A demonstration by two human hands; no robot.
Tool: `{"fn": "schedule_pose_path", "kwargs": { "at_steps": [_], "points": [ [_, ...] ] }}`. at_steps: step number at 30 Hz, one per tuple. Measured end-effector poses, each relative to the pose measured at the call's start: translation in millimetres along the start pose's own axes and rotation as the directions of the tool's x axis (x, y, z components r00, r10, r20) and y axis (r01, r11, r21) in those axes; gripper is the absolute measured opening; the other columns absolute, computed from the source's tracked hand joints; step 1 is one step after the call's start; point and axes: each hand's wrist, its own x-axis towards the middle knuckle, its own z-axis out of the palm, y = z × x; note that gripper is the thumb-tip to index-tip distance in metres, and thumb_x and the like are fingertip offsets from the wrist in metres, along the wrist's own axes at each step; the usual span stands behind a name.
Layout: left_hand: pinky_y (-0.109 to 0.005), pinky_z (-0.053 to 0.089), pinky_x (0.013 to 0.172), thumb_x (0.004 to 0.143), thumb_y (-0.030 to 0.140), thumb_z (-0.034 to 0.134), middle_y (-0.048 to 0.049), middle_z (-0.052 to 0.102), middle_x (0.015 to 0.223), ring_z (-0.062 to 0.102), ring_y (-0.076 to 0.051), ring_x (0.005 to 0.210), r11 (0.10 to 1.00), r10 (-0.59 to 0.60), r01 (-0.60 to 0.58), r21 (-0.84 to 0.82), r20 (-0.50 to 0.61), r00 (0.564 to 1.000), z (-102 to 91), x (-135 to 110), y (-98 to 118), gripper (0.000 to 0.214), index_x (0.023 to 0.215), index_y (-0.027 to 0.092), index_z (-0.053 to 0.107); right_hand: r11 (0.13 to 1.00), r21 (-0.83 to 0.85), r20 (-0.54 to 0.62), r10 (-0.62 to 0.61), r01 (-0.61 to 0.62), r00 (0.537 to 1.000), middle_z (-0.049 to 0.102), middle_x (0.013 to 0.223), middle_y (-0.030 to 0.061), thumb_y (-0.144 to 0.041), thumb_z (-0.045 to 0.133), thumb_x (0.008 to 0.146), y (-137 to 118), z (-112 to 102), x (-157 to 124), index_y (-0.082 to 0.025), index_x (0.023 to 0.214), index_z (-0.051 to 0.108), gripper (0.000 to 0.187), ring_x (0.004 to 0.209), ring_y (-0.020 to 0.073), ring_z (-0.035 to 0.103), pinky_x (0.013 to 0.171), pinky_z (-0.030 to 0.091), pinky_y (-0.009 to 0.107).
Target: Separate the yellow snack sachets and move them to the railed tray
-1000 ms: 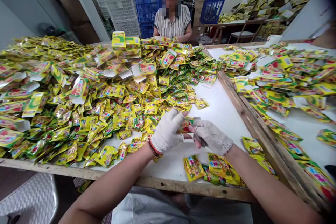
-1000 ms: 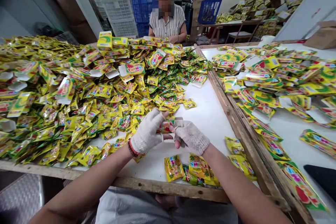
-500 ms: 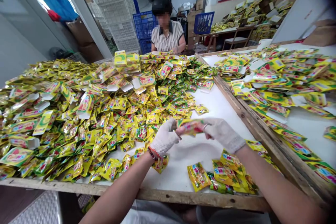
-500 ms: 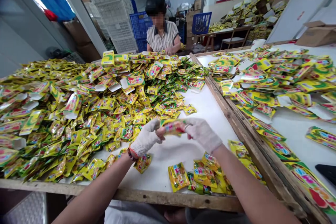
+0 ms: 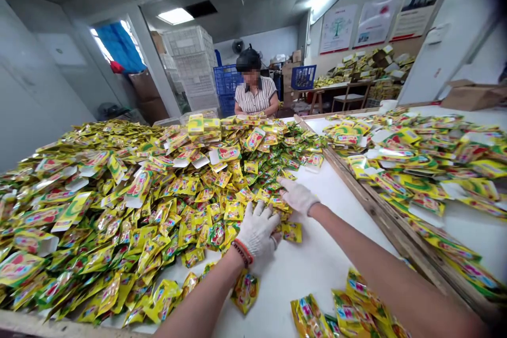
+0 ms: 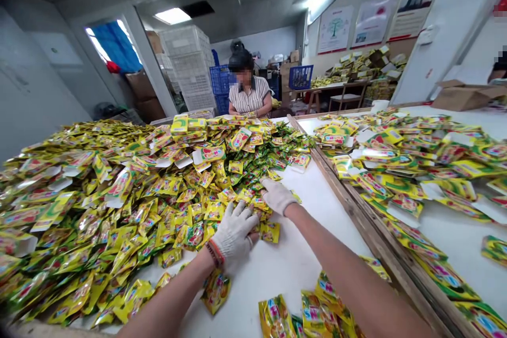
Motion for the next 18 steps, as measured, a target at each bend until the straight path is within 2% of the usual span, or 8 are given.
{"fn": "schedule_pose_path", "kwargs": {
  "at_steps": [2,4,6,8,10,12,15,18],
  "points": [
    [-0.06,0.024,0.107,0.078,0.052,0.06,-0.0085,0.057,0.131,0.041,-0.036,0.128,1.0,0.022,-0.021,-0.021,0.058,0.998,-8.4,-6.2,-8.8,0.05,0.121,0.027,0.058,0.99,-0.139,0.051,0.008,-0.001,0.999,0.064,0.12,0.0154,-0.025,0.06,0.077,-6.1,6.6,7.9,-0.014,0.113,0.065,0.038,0.114,0.0286,0.057,0.1,0.041,0.039],
    [-0.054,0.031,0.103,0.079,0.057,0.057,-0.0068,0.066,0.116,0.049,-0.033,0.119,0.997,0.058,-0.052,-0.052,0.118,0.991,-22.8,-13.0,-14.4,0.04,0.104,0.027,0.067,0.97,-0.244,0.095,0.017,0.007,0.995,0.066,0.112,0.0165,-0.028,0.059,0.079,-10.2,9.6,-4.1,-0.014,0.106,0.066,0.031,0.107,0.0298,0.06,0.094,0.042,0.041],
    [-0.044,0.039,0.093,0.085,0.055,0.051,-0.0057,0.07,0.095,0.058,-0.027,0.103,0.996,0.065,-0.052,-0.079,0.184,0.981,-37.6,-19.0,-14.5,0.036,0.084,0.024,0.07,0.951,-0.309,0.142,0.018,0.027,0.99,0.067,0.106,0.0163,-0.03,0.056,0.082,-14.3,11.8,-32.8,-0.015,0.099,0.067,0.026,0.103,0.0297,0.06,0.091,0.042,0.04],
    [-0.036,0.043,0.078,0.088,0.05,0.047,-0.0056,0.069,0.079,0.062,-0.023,0.084,0.996,-0.007,0.027,-0.081,0.242,0.97,-48.3,-22.9,-10.1,0.038,0.074,0.022,0.069,0.929,-0.362,0.193,-0.001,0.072,0.981,0.066,0.104,0.015,-0.031,0.053,0.084,-19.3,12.0,-67.9,-0.015,0.096,0.065,0.023,0.102,0.0283,0.059,0.09,0.041,0.038],
    [-0.032,0.04,0.066,0.087,0.045,0.048,-0.0053,0.067,0.075,0.061,-0.022,0.076,0.991,-0.097,0.116,-0.066,0.243,0.965,-52.8,-24.5,-4.1,0.032,0.075,0.022,0.068,0.903,-0.401,0.251,-0.051,0.152,0.967,0.067,0.1,0.0125,-0.029,0.05,0.086,-23.1,9.0,-98.0,-0.017,0.094,0.064,0.02,0.098,0.0253,0.06,0.088,0.041,0.034],
    [-0.031,0.037,0.062,0.085,0.04,0.051,-0.0051,0.066,0.081,0.06,-0.022,0.076,0.986,-0.144,0.157,-0.06,0.174,0.974,-52.1,-25.1,1.4,0.024,0.081,0.022,0.067,0.893,-0.405,0.279,-0.085,0.197,0.957,0.068,0.094,0.0102,-0.024,0.046,0.088,-23.2,3.4,-115.9,-0.017,0.093,0.063,0.02,0.092,0.0215,0.061,0.084,0.042,0.029],
    [-0.03,0.037,0.065,0.088,0.037,0.049,-0.005,0.065,0.088,0.06,-0.021,0.081,0.984,-0.148,0.153,-0.091,0.061,0.987,-46.8,-25.9,9.0,0.022,0.084,0.022,0.064,0.941,-0.33,0.138,-0.035,0.079,0.99,0.069,0.093,0.0093,-0.023,0.039,0.091,-15.6,-6.9,-120.5,-0.017,0.094,0.064,0.025,0.086,0.0183,0.063,0.079,0.043,0.025],
    [-0.03,0.038,0.067,0.088,0.045,0.048,-0.0053,0.064,0.089,0.059,-0.02,0.081,0.983,-0.102,0.112,-0.146,0.076,0.992,-40.5,-26.2,18.7,0.027,0.087,0.022,0.063,0.983,-0.137,-0.035,0.117,-0.121,0.992,0.069,0.086,0.0071,-0.032,0.039,0.093,-4.2,-16.9,-113.3,-0.017,0.093,0.064,0.029,0.072,0.0153,0.063,0.066,0.044,0.023]
  ]
}}
